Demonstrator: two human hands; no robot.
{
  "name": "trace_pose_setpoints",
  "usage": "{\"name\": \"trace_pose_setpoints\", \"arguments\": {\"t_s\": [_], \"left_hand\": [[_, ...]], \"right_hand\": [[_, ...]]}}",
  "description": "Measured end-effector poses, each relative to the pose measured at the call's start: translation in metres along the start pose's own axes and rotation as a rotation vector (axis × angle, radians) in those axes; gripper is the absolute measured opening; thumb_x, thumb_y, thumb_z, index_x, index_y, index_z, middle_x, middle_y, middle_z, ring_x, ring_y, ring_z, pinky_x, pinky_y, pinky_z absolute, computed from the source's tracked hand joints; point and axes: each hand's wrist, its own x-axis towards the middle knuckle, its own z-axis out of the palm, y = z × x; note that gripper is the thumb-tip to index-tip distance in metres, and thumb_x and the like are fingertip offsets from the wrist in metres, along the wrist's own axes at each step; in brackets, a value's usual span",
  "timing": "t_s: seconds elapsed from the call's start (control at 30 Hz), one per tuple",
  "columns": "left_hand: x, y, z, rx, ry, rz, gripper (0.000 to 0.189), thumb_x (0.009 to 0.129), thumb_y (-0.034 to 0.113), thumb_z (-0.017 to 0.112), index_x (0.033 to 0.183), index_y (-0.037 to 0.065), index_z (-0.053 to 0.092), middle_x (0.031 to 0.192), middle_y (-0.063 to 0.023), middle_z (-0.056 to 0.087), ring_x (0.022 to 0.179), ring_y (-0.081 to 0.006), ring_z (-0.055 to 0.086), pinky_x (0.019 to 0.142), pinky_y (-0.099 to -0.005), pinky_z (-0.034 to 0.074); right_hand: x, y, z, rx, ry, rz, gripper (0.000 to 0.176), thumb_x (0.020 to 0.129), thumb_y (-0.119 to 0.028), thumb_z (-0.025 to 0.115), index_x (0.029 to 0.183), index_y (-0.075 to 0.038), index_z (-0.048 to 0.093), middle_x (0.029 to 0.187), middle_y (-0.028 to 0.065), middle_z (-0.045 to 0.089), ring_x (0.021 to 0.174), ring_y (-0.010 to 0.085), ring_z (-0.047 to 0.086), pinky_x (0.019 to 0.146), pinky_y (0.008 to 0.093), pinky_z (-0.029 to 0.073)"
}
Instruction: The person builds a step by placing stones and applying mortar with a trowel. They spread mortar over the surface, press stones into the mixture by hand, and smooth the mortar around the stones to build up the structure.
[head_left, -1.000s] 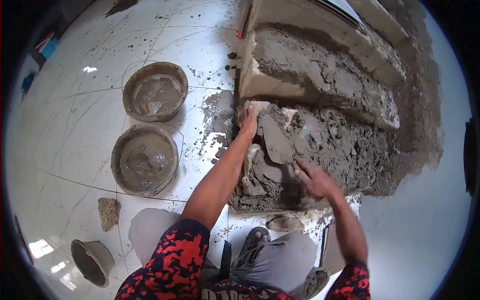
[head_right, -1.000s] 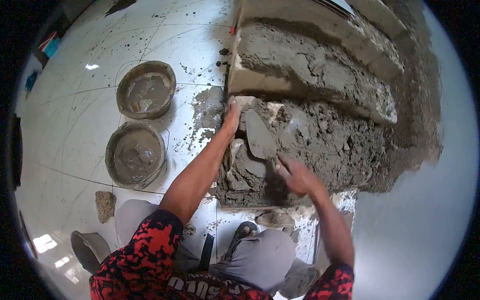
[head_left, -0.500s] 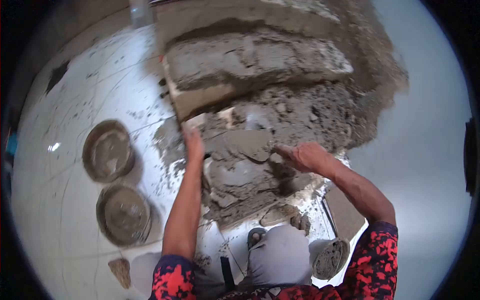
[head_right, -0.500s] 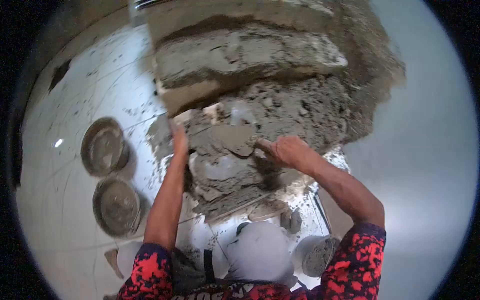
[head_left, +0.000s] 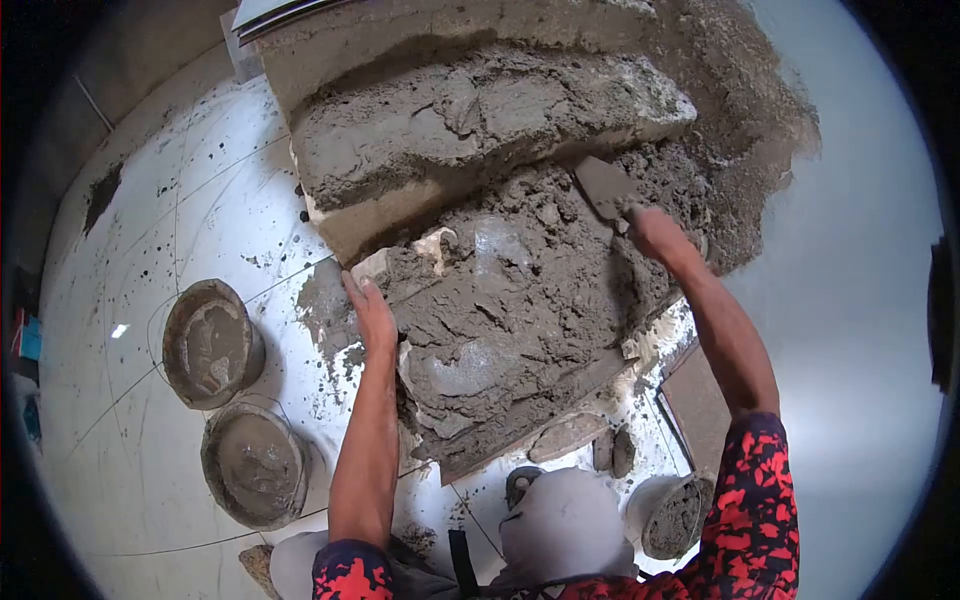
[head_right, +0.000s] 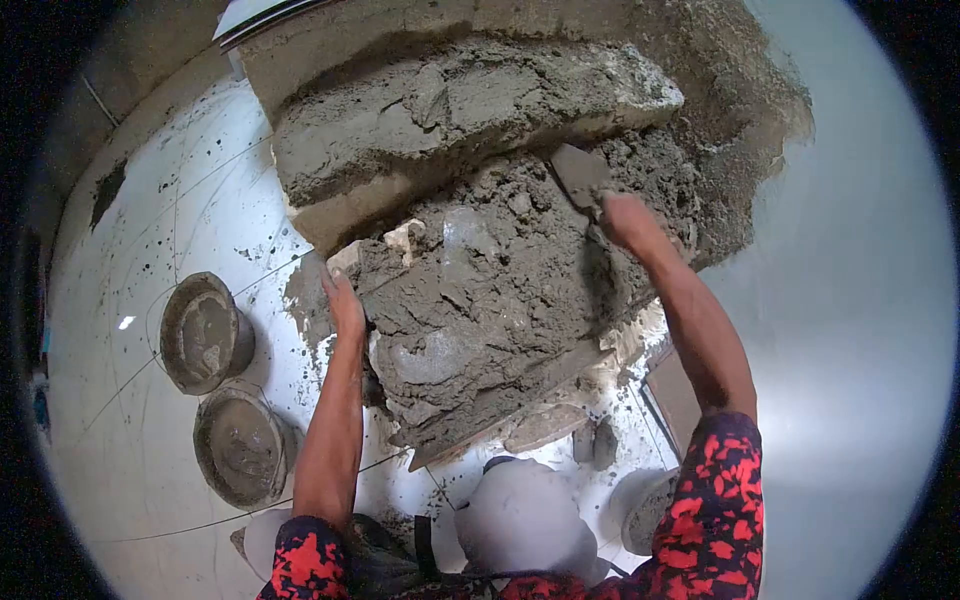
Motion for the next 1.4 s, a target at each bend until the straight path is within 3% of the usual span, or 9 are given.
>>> {"name": "trace_pose_setpoints", "arguments": {"t_s": [0.3, 0.4, 0.47, 0.67, 0.73, 0.77, 0.83, 1.23, 1.4], "left_hand": [[-0.001, -0.004, 0.002, -0.031, 0.012, -0.011, 0.06, 0.098, 0.035, 0.03, 0.143, -0.002, 0.017, 0.148, -0.022, 0.019, 0.138, -0.033, 0.019, 0.112, -0.0346, 0.015], [0.005, -0.006, 0.003, -0.004, 0.06, -0.044, 0.059, 0.097, 0.034, 0.031, 0.142, -0.002, 0.019, 0.148, -0.0222, 0.021, 0.137, -0.0335, 0.02, 0.112, -0.0361, 0.015], [0.0, -0.002, 0.002, 0.006, 0.057, 0.009, 0.059, 0.097, 0.034, 0.031, 0.142, -0.002, 0.019, 0.147, -0.0229, 0.022, 0.137, -0.0343, 0.021, 0.112, -0.0366, 0.017], [-0.001, -0.001, 0.004, 0.02, 0.071, -0.034, 0.058, 0.097, 0.034, 0.031, 0.142, -0.003, 0.021, 0.146, -0.022, 0.024, 0.136, -0.0343, 0.023, 0.111, -0.0371, 0.018], [0.0, 0.001, 0.004, 0.018, 0.071, -0.046, 0.059, 0.097, 0.034, 0.031, 0.142, -0.003, 0.021, 0.146, -0.0219, 0.025, 0.135, -0.0343, 0.023, 0.111, -0.0372, 0.018], [0.001, -0.003, 0.005, 0.02, 0.083, -0.009, 0.059, 0.097, 0.034, 0.031, 0.142, -0.003, 0.021, 0.146, -0.0222, 0.025, 0.135, -0.0345, 0.023, 0.111, -0.0371, 0.018], [0.001, -0.008, 0.006, 0.024, 0.095, 0.026, 0.059, 0.097, 0.034, 0.031, 0.142, -0.003, 0.021, 0.146, -0.0225, 0.025, 0.135, -0.0347, 0.023, 0.111, -0.0371, 0.018], [0.003, -0.01, 0.004, 0.076, 0.065, 0.0, 0.059, 0.097, 0.033, 0.034, 0.142, -0.003, 0.021, 0.144, -0.0243, 0.027, 0.135, -0.0351, 0.024, 0.112, -0.0383, 0.017], [0.001, -0.007, 0.003, -0.042, 0.078, -0.022, 0.058, 0.097, 0.037, 0.031, 0.144, 0.005, 0.022, 0.145, -0.0236, 0.026, 0.136, -0.0343, 0.022, 0.112, -0.0395, 0.016]], "right_hand": [[-0.049, -0.065, -0.033, -0.12, -0.085, -0.133, 0.026, 0.089, -0.012, 0.045, 0.113, -0.001, 0.042, 0.079, 0.0263, 0.058, 0.066, 0.0388, 0.061, 0.06, 0.0468, 0.05], [-0.053, -0.055, -0.039, 0.318, -0.095, 0.051, 0.033, 0.086, -0.014, 0.052, 0.113, 0.0, 0.041, 0.076, 0.0184, 0.056, 0.07, 0.0281, 0.061, 0.058, 0.042, 0.052], [-0.067, -0.066, -0.039, 1.026, -0.153, 0.377, 0.032, 0.085, -0.016, 0.054, 0.11, 0.0, 0.042, 0.08, 0.0123, 0.053, 0.069, 0.0209, 0.057, 0.052, 0.0382, 0.049], [-0.005, -0.053, 0.022, 0.907, -0.171, 0.506, 0.028, 0.081, -0.013, 0.051, 0.104, 0.002, 0.046, 0.074, 0.009, 0.054, 0.065, 0.0193, 0.057, 0.046, 0.036, 0.048], [0.018, -0.032, 0.09, 0.357, -0.165, -0.241, 0.024, 0.081, -0.012, 0.05, 0.1, 0.001, 0.046, 0.067, 0.0089, 0.054, 0.056, 0.0194, 0.056, 0.044, 0.0343, 0.046], [0.011, -0.055, 0.073, 0.358, -0.165, -0.246, 0.024, 0.081, -0.012, 0.05, 0.1, 0.001, 0.046, 0.067, 0.0089, 0.054, 0.056, 0.0194, 0.056, 0.044, 0.0343, 0.046], [-0.02, -0.137, 0.01, 1.237, -0.269, 0.506, 0.018, 0.081, -0.01, 0.049, 0.096, 0.0, 0.045, 0.066, 0.0099, 0.054, 0.049, 0.0198, 0.055, 0.041, 0.0348, 0.046], [0.056, -0.241, 0.041, 1.824, 0.007, 0.531, 0.011, 0.08, -0.005, 0.053, 0.072, 0.002, 0.049, 0.068, 0.0079, 0.049, 0.055, 0.0181, 0.051, 0.043, 0.0361, 0.042], [-0.016, -0.213, 0.018, 1.657, -0.105, 0.452, 0.026, 0.087, -0.017, 0.055, 0.105, -0.001, 0.046, 0.071, 0.0057, 0.05, 0.054, 0.0161, 0.055, 0.041, 0.0304, 0.047]]}}
